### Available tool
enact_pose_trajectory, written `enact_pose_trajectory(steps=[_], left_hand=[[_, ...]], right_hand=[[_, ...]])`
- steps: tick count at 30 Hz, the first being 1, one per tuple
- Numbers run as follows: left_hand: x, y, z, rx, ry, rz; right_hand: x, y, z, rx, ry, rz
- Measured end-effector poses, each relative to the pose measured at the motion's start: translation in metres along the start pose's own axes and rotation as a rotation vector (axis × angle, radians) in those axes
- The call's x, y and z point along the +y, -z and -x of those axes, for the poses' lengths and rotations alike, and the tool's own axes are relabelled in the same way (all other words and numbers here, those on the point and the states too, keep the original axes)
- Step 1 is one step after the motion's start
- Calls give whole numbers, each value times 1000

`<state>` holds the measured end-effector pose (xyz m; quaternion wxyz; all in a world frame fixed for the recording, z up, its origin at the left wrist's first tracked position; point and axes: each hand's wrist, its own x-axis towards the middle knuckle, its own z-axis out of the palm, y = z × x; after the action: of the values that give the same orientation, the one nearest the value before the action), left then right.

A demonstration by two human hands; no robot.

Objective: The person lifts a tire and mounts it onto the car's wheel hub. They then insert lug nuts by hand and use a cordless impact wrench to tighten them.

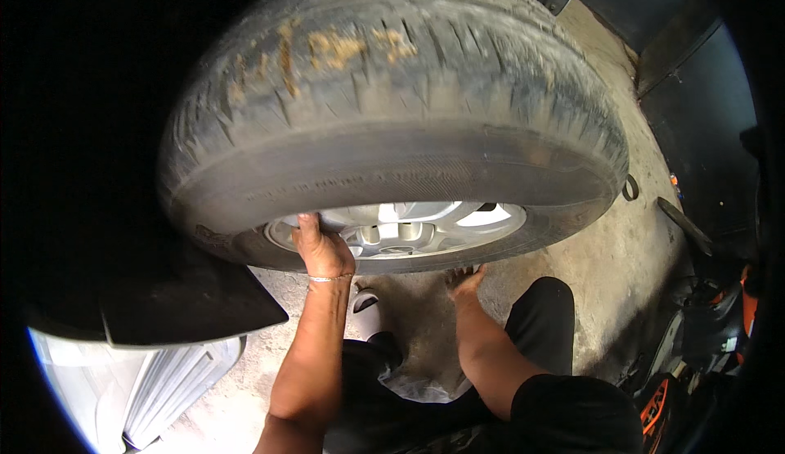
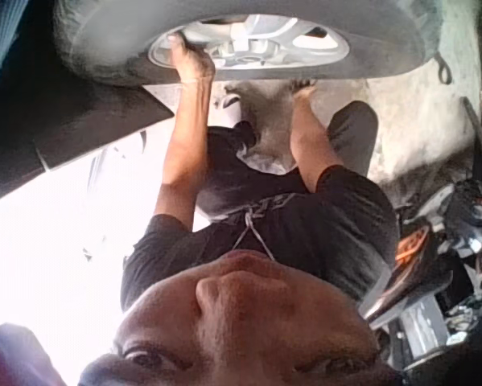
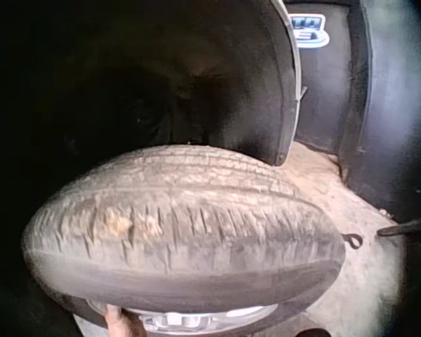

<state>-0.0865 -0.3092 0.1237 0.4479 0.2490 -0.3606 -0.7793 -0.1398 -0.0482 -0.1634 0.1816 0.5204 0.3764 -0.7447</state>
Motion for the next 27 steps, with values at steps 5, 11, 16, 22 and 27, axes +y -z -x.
enact_pose_trajectory(steps=[5,11,16,22,27], left_hand=[[1,-3,-1,-10,56,-38],[-1,-9,-3,38,-8,-40],[10,-1,-3,-95,46,-23],[4,6,-10,-67,54,-67],[-14,-4,-17,117,-124,-158]], right_hand=[[28,-25,2,-412,-53,-370],[16,-34,-3,-489,-119,-277],[18,-21,-2,-328,-94,-131],[13,-18,-12,-246,-127,-162],[3,-16,-13,-286,-206,-201]])
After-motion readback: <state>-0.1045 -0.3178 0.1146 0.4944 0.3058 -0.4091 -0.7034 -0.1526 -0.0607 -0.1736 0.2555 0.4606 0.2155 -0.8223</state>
